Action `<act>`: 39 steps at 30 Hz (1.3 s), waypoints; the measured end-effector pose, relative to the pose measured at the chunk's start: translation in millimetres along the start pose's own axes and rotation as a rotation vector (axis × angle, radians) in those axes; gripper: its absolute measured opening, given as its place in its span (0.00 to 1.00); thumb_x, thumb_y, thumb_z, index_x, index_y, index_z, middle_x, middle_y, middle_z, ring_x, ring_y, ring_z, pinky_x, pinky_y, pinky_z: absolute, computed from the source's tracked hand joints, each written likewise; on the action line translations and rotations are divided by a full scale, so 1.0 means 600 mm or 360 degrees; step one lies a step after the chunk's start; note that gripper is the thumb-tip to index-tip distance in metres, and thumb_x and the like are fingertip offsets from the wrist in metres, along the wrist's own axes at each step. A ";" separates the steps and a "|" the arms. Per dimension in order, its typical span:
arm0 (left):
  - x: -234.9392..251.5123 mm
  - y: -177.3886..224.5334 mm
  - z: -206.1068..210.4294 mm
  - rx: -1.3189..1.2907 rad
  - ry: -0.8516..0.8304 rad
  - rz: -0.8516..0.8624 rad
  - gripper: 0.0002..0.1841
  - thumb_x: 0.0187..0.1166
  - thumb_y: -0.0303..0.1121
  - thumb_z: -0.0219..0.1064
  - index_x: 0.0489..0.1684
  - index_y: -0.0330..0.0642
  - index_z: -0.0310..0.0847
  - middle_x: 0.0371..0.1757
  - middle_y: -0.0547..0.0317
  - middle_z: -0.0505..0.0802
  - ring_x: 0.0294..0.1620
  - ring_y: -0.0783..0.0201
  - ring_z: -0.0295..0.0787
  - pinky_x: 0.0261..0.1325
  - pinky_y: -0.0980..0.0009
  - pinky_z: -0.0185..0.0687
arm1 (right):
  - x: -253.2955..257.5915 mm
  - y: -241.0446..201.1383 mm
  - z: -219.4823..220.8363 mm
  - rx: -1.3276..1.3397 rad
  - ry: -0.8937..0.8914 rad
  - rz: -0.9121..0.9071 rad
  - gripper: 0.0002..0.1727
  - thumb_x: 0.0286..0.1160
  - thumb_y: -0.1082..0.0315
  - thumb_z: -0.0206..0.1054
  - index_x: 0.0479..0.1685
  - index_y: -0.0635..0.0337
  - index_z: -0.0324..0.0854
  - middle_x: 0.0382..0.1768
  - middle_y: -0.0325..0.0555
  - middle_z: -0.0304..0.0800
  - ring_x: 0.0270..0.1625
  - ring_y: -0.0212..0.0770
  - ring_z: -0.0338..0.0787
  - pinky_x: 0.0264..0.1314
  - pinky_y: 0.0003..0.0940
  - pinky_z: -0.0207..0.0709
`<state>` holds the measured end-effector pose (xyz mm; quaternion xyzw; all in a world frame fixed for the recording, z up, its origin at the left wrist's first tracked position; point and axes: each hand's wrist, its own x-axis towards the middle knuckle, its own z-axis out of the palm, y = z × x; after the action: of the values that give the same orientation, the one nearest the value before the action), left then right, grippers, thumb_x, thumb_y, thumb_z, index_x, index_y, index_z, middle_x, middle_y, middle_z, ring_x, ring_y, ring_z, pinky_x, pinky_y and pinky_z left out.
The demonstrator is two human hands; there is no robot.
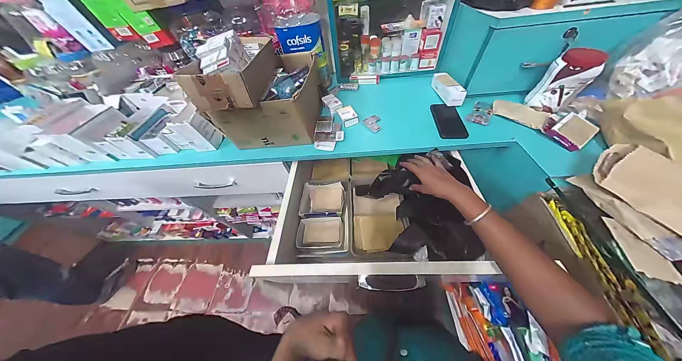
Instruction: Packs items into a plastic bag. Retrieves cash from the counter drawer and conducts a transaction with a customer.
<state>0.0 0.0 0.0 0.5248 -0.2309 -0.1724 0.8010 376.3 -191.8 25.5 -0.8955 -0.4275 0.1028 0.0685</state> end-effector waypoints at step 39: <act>0.122 0.063 -0.229 -0.0390 0.2387 0.1008 0.07 0.70 0.38 0.78 0.44 0.55 0.95 0.40 0.68 0.98 0.38 0.78 0.94 0.47 0.77 0.89 | 0.318 -0.269 -0.140 0.0579 0.0563 -0.1746 0.14 0.87 0.55 0.62 0.53 0.52 0.88 0.54 0.45 0.94 0.59 0.42 0.89 0.63 0.35 0.77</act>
<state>138.0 81.4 1.3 0.3193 0.2489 0.4340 0.8048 392.7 54.8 117.1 -0.5219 -0.7846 -0.0266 0.3337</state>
